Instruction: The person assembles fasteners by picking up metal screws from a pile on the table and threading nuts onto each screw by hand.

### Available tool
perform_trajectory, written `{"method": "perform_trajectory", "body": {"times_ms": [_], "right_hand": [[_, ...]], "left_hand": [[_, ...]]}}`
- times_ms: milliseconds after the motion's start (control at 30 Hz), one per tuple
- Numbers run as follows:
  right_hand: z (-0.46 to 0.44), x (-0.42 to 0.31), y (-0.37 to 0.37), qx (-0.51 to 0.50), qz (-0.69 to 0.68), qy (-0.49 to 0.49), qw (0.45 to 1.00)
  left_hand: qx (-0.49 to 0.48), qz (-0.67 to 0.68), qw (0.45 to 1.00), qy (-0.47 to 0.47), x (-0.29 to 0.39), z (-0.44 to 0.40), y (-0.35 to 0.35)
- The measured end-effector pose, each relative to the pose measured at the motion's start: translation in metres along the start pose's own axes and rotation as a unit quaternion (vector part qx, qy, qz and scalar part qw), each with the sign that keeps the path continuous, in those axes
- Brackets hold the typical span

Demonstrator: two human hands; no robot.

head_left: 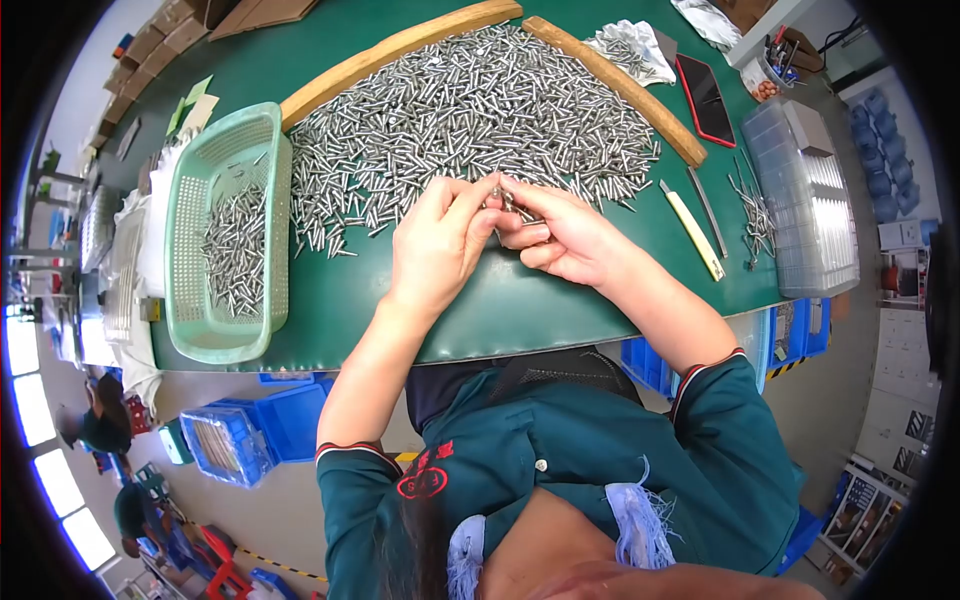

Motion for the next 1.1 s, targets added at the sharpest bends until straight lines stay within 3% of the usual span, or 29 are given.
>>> {"method": "perform_trajectory", "body": {"times_ms": [167,200,267,300,400,500,600,867,1100], "right_hand": [[0.003,-0.002,-0.005,0.007,0.066,0.014,0.998],[0.003,-0.002,-0.005,0.004,0.079,0.013,0.997],[0.0,-0.002,0.002,0.015,0.032,0.003,0.999],[-0.004,-0.004,0.002,-0.028,-0.032,0.006,0.999],[-0.006,-0.016,0.005,-0.071,-0.135,0.021,0.988],[-0.004,-0.014,0.006,-0.028,-0.113,0.012,0.993],[-0.005,-0.008,0.006,-0.022,-0.074,0.002,0.997],[-0.002,-0.006,0.006,0.02,0.025,0.025,0.999],[-0.002,-0.005,0.005,0.022,0.055,0.029,0.998]], "left_hand": [[0.037,-0.019,0.996,-0.075,0.012,0.001,0.011],[0.053,0.001,0.998,-0.046,0.009,0.0,0.018],[0.09,0.009,0.996,-0.028,-0.001,-0.003,0.035],[0.112,0.0,0.993,-0.02,-0.004,-0.005,0.044],[0.01,-0.054,0.998,0.019,-0.017,-0.004,0.05],[-0.13,-0.183,0.975,-0.004,-0.018,0.008,0.044],[-0.206,-0.211,0.954,0.049,-0.019,0.02,0.043],[-0.254,-0.305,0.918,0.001,-0.026,0.031,0.024],[-0.243,-0.262,0.934,0.003,-0.026,0.029,0.029]]}}
Point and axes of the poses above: each hand's wrist, its own z-axis away from the middle knuckle, its own y-axis out of the back of the hand, x = y × z, the point moved 8 cm from there along -z, towards the middle knuckle, and after that the axes turned 7 degrees about y, right-handed, at the moved point
